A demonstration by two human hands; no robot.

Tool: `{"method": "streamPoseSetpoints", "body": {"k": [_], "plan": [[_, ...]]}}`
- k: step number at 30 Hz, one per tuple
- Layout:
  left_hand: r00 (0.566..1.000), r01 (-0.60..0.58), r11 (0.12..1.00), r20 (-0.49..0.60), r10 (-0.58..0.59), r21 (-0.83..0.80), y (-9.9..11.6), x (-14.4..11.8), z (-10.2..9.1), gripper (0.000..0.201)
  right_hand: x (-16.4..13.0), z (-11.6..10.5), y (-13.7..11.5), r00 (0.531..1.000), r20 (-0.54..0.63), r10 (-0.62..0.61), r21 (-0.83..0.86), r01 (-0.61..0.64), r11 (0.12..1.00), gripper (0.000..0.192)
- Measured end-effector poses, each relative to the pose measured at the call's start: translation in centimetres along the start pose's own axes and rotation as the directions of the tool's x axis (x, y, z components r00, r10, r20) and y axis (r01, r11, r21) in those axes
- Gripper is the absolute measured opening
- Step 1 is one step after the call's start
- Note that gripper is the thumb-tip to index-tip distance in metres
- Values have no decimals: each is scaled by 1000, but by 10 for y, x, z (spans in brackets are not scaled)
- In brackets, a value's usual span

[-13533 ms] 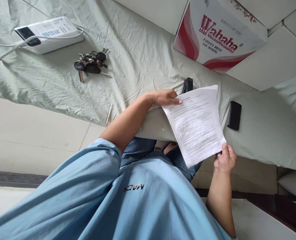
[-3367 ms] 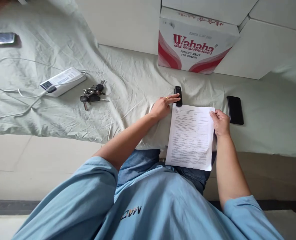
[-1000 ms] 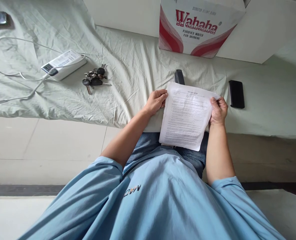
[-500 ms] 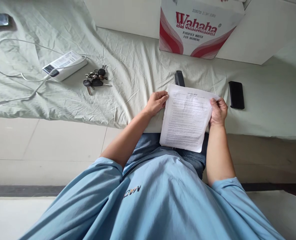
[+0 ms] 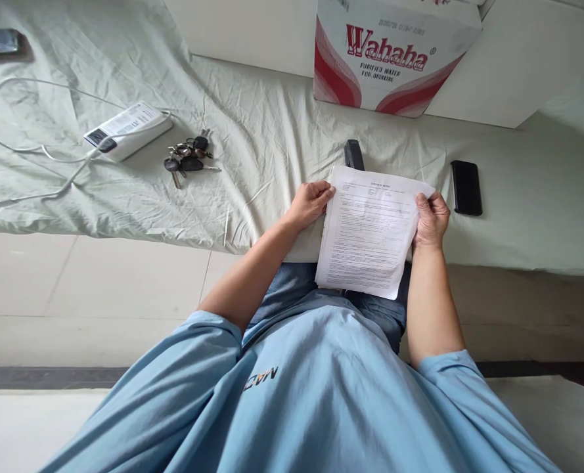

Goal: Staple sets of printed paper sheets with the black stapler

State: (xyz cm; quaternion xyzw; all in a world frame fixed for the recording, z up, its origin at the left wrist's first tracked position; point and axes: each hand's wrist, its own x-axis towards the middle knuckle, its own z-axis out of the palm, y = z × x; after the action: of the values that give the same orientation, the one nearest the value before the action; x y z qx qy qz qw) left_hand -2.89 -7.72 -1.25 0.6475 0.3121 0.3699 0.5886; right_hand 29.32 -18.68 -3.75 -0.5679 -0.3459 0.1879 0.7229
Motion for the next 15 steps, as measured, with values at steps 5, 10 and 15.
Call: {"method": "streamPoseSetpoints", "body": {"k": [5,10,15], "plan": [[1000,-1,999,-1,2,40,0,-1,-1,62,4,-1,5,999,-47,-25,5,25,1000,66],[1000,13,1000,9,-13,6,6,-2,-1,64,6,-3,6,999,-38,-19,7,19,1000,66],[998,50,995,39,-47,-83,13,-4,1,69,7,-5,6,999,-31,10,27,-9,1000,69]]}}
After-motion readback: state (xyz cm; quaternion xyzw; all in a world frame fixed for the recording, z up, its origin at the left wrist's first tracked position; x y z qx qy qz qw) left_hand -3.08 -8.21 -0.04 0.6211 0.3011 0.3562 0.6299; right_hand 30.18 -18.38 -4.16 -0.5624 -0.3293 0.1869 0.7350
